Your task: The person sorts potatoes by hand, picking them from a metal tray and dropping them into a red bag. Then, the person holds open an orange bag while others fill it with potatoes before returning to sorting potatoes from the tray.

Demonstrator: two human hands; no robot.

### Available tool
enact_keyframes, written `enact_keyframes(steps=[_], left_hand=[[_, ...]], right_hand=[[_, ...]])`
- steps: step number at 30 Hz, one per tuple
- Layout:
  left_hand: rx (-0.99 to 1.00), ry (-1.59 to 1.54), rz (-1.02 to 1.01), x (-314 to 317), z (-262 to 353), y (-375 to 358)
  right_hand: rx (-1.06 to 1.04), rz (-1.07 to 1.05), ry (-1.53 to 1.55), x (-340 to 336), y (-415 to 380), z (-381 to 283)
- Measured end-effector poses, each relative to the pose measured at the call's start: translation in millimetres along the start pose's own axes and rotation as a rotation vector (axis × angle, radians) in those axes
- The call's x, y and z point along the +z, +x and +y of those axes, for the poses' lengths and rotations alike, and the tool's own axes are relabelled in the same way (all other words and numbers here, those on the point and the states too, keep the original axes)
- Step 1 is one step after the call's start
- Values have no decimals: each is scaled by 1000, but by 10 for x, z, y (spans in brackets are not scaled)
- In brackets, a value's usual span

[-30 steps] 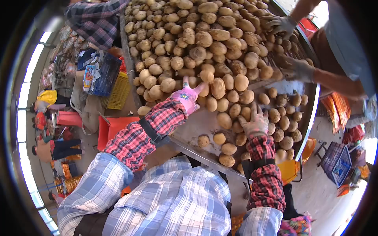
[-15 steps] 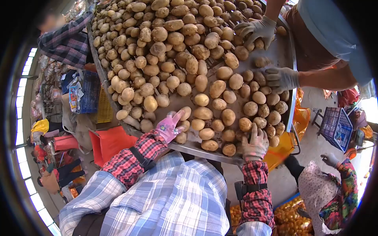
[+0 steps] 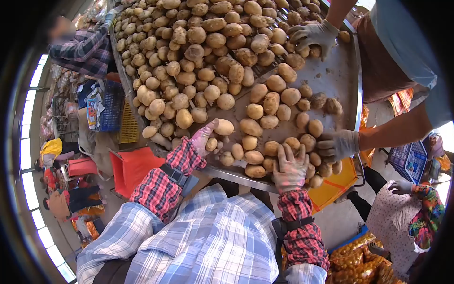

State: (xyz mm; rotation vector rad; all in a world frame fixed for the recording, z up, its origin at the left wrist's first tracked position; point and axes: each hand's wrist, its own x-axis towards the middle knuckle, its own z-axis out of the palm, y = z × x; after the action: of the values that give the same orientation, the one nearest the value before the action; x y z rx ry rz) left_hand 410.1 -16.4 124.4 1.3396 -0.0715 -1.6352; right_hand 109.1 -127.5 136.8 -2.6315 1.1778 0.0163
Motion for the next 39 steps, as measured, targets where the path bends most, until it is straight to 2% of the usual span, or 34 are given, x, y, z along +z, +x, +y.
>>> enact_keyframes(steps=[2, 4, 6, 8, 9, 10, 12, 13, 14, 16, 18, 19, 22, 23, 24, 26, 27, 28, 29, 30, 31, 33, 34, 36, 37, 38, 39], left_hand=[[-26, -107, -26, -54, -29, -80], [25, -241, 86, 87, 75, -194], [58, -244, 52, -58, 30, -181], [42, 73, 135, -174, 38, -183], [142, 356, 133, -158, 50, -191], [141, 357, 135, -128, 41, -192], [668, 1451, 297, 190, 75, -286], [443, 1331, 281, 459, 133, -366], [450, 1329, 276, 624, 95, -335], [275, 1695, 45, 930, 20, -230], [105, 1883, 28, 1253, -44, -79], [177, 1909, 96, 1311, -168, -11], [222, 2039, -1, 1361, -304, 68], [290, 2047, -20, 1323, -326, 77], [239, 2067, -98, 1319, -251, 82], [188, 2049, -149, 1331, -120, 78], [184, 1900, -182, 1385, 101, -23], [320, 1696, -125, 1215, 60, -1], [82, 1346, -173, 1326, 338, -123], [258, 878, -296, 1001, 226, -11], [3, 273, -213, 944, 240, -103], [48, -238, -366, 720, 259, -194], [97, -520, -319, 688, 240, -279], [137, -445, -230, 206, 108, -151], [163, -314, -61, 97, 99, -181], [191, -184, 112, 42, 91, -211], [186, -181, 118, 64, 95, -211]], right_hand=[[-15, 60, -27, 39, 33, -113], [-199, 179, 307, 33, 124, -491], [-379, -176, 208, 123, 172, -834], [-386, -228, 189, 232, 160, -780], [-347, -152, 210, 249, 110, -647], [-309, -77, 229, 270, 42, -498], [-267, -63, 236, 313, -155, -211], [-208, -86, 237, 239, -202, -140], [-150, -102, 237, 161, -219, -78], [-95, -93, 199, 172, -245, 56], [-43, -136, 104, 199, -291, 180], [-23, -72, 109, 202, -344, 247], [-51, -34, 59, 250, -506, 540], [-4, 49, 53, 132, -549, 524], [13, 59, 45, 75, -568, 591], [240, 85, 103, -6, -612, 741], [259, 227, 96, -42, -631, 813], [275, 240, 93, -54, -621, 862], [287, 296, 141, -78, -592, 920], [299, 349, 189, -96, -569, 978], [229, 365, 298, -233, -407, 848], [22, 368, 314, -408, 13, 524], [-133, 235, 339, -275, 381, 207], [-205, 113, 200, 103, 410, -102], [-189, 118, 207, 162, 348, -77], [-191, 19, 250, 207, 270, -46], [-202, -84, 292, 278, 172, -10]])
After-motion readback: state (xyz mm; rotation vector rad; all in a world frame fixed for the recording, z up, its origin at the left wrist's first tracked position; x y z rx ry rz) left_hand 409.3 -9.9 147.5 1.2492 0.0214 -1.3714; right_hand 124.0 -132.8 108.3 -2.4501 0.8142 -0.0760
